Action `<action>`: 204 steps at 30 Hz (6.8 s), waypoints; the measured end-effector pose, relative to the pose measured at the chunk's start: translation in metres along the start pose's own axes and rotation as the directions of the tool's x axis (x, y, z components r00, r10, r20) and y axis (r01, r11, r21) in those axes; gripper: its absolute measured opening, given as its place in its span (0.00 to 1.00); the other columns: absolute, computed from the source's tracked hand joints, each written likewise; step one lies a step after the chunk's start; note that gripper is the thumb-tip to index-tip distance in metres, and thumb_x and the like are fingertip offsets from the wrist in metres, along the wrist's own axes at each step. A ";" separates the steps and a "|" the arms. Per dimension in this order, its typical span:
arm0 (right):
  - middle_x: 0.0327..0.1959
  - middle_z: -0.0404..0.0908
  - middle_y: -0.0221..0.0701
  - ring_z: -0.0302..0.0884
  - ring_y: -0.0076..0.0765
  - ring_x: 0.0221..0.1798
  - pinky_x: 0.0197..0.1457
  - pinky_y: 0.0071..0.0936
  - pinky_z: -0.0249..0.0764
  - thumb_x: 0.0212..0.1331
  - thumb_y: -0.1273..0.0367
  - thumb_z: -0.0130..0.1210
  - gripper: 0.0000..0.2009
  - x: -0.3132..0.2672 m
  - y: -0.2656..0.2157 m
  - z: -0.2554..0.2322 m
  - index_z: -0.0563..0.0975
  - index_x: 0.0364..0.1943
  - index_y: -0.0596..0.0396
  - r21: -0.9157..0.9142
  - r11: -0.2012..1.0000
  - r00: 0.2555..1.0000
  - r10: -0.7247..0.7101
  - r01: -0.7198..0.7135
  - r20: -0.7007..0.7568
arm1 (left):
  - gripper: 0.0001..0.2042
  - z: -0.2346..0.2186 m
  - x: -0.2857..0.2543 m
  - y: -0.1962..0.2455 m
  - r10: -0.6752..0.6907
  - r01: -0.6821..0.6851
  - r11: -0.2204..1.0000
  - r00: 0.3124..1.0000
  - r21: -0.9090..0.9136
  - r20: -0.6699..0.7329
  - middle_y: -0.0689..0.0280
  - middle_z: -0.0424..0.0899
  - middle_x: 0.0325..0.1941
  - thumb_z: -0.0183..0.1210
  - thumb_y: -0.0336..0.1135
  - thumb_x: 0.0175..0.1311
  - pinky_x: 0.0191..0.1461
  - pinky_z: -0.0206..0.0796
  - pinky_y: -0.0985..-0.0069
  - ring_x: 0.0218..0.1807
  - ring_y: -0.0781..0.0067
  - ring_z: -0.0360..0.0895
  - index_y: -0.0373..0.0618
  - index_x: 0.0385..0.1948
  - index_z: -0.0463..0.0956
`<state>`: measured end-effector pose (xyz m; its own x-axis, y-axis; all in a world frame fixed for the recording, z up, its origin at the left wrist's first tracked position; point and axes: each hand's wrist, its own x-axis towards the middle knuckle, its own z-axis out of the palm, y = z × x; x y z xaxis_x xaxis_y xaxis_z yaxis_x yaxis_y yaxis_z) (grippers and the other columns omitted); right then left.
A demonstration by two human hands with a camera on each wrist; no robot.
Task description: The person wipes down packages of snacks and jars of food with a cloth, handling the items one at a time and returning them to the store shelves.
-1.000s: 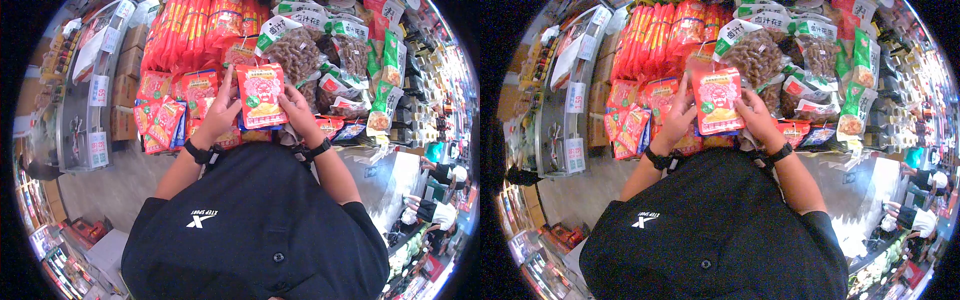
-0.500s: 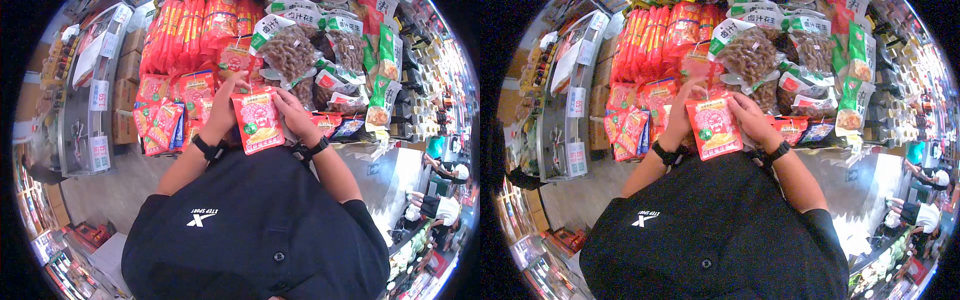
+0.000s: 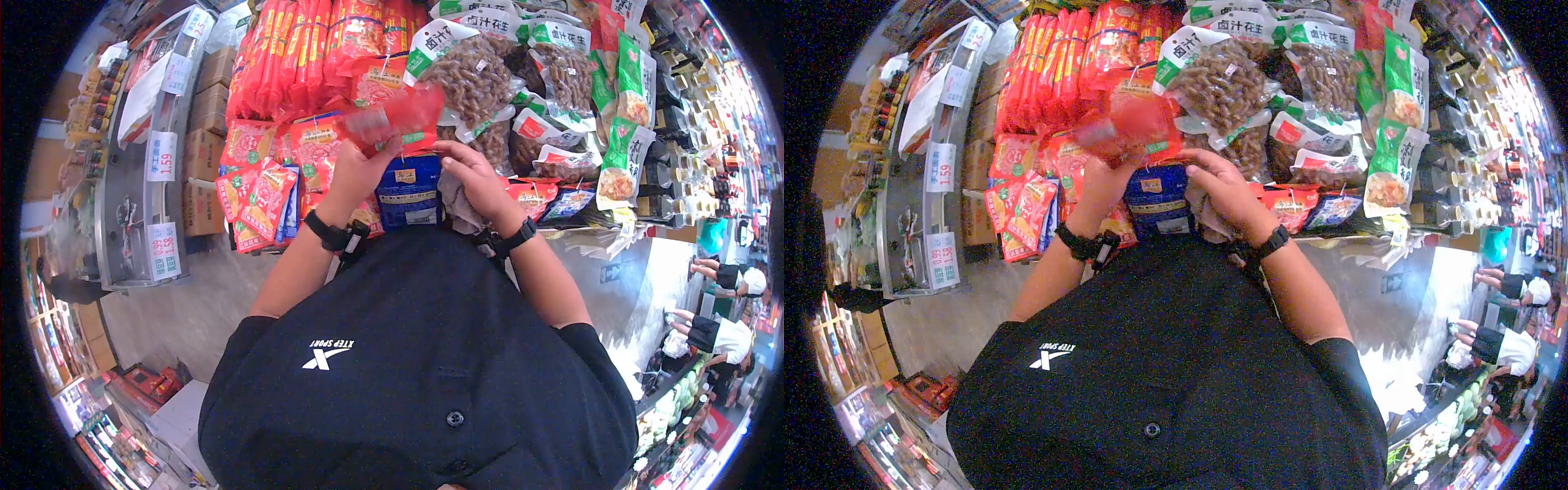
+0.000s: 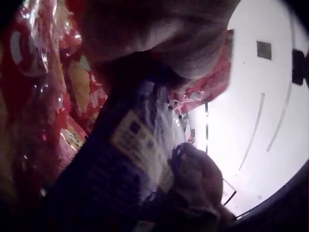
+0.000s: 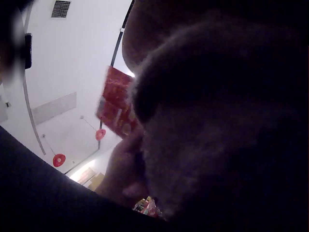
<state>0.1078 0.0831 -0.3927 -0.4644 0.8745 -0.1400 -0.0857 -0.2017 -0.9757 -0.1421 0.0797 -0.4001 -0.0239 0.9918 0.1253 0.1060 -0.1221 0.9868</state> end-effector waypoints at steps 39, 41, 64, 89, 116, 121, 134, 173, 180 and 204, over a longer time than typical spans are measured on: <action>0.70 0.74 0.33 0.72 0.38 0.76 0.80 0.42 0.69 0.52 0.63 0.84 0.37 -0.006 0.001 -0.002 0.80 0.69 0.46 -0.220 0.937 0.962 -0.272 0.271 0.025 | 0.07 -0.023 -0.045 0.037 0.267 -0.375 0.876 0.900 0.302 0.344 0.58 0.92 0.43 0.70 0.27 0.69 0.57 0.79 0.63 0.47 0.57 0.90 0.40 0.45 0.87; 0.74 0.71 0.35 0.69 0.40 0.79 0.81 0.43 0.68 0.50 0.63 0.85 0.40 -0.006 0.003 -0.009 0.79 0.71 0.44 -0.316 0.890 0.943 -0.326 0.329 0.063 | 0.05 -0.020 -0.048 0.042 0.390 -0.461 0.836 0.881 0.298 0.268 0.58 0.92 0.44 0.69 0.25 0.70 0.56 0.79 0.63 0.47 0.57 0.90 0.40 0.44 0.86; 0.70 0.83 0.48 0.82 0.44 0.72 0.74 0.38 0.77 0.63 0.55 0.77 0.40 0.004 0.016 -0.014 0.75 0.73 0.67 -0.406 0.914 0.998 0.003 0.021 0.059 | 0.09 0.008 0.006 -0.012 -0.353 0.154 0.822 0.893 -0.548 -0.278 0.63 0.88 0.42 0.62 0.36 0.85 0.47 0.79 0.77 0.42 0.79 0.85 0.43 0.44 0.75; 0.59 0.86 0.35 0.82 0.28 0.63 0.67 0.31 0.79 0.69 0.63 0.74 0.36 0.014 0.007 0.002 0.72 0.77 0.60 -0.327 0.938 0.993 0.113 -0.112 -0.018 | 0.18 -0.058 0.006 0.038 0.046 -0.153 0.800 0.980 0.580 0.196 0.46 0.91 0.50 0.62 0.44 0.81 0.58 0.78 0.54 0.52 0.44 0.89 0.40 0.59 0.84; 0.57 0.90 0.47 0.89 0.48 0.59 0.67 0.40 0.81 0.55 0.49 0.81 0.39 0.037 0.018 0.009 0.82 0.63 0.65 -0.570 0.806 0.978 0.053 -0.160 -0.200 | 0.21 -0.079 0.035 0.036 0.060 -0.045 0.989 0.993 0.139 -0.105 0.65 0.92 0.51 0.75 0.31 0.70 0.55 0.81 0.75 0.50 0.79 0.89 0.38 0.61 0.80; 0.60 0.90 0.41 0.87 0.40 0.63 0.71 0.38 0.79 0.59 0.59 0.80 0.34 0.030 0.016 0.007 0.81 0.65 0.63 -0.435 0.900 0.999 -0.003 -0.017 -0.045 | 0.26 -0.078 0.043 0.062 0.102 -0.115 0.983 0.991 -0.145 -0.091 0.61 0.91 0.51 0.74 0.30 0.72 0.54 0.82 0.77 0.48 0.78 0.89 0.35 0.67 0.75; 0.61 0.89 0.34 0.83 0.32 0.64 0.72 0.35 0.78 0.62 0.68 0.77 0.31 0.016 0.004 0.000 0.79 0.70 0.61 -0.372 0.928 0.992 0.026 0.021 0.123 | 0.20 -0.054 0.057 -0.020 -0.239 0.233 0.950 0.971 -0.206 -0.001 0.58 0.90 0.58 0.65 0.23 0.76 0.63 0.82 0.71 0.56 0.70 0.87 0.38 0.68 0.79; 0.67 0.85 0.43 0.83 0.43 0.68 0.75 0.38 0.75 0.60 0.58 0.79 0.37 0.010 0.021 -0.001 0.78 0.71 0.62 -0.562 0.822 0.938 -0.261 0.091 -0.230 | 0.31 -0.022 -0.025 -0.014 -0.248 0.166 0.930 0.942 0.328 0.226 0.48 0.90 0.51 0.68 0.57 0.74 0.59 0.78 0.60 0.53 0.56 0.88 0.30 0.56 0.80; 0.63 0.87 0.38 0.84 0.32 0.66 0.72 0.33 0.77 0.65 0.64 0.77 0.38 0.015 0.023 -0.003 0.73 0.77 0.60 -0.310 0.949 0.980 -0.110 0.055 -0.163 | 0.30 -0.017 -0.026 -0.024 -0.154 0.072 0.917 0.972 0.392 0.180 0.47 0.91 0.45 0.70 0.57 0.72 0.56 0.79 0.57 0.49 0.48 0.90 0.33 0.52 0.81; 0.57 0.88 0.40 0.85 0.32 0.59 0.65 0.34 0.80 0.67 0.64 0.74 0.36 0.016 0.019 0.001 0.69 0.76 0.56 -0.309 0.951 0.974 -0.063 -0.008 -0.220 | 0.29 -0.051 -0.013 -0.030 -0.229 0.141 0.960 0.892 0.240 0.390 0.50 0.87 0.67 0.63 0.38 0.76 0.59 0.80 0.65 0.57 0.64 0.88 0.33 0.75 0.70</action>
<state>0.0983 0.0930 -0.4135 -0.2530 0.9610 -0.1116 0.1941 -0.0625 -0.9790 -0.1953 0.0682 -0.4264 0.3417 0.9272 -0.1535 0.3372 0.0315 0.9409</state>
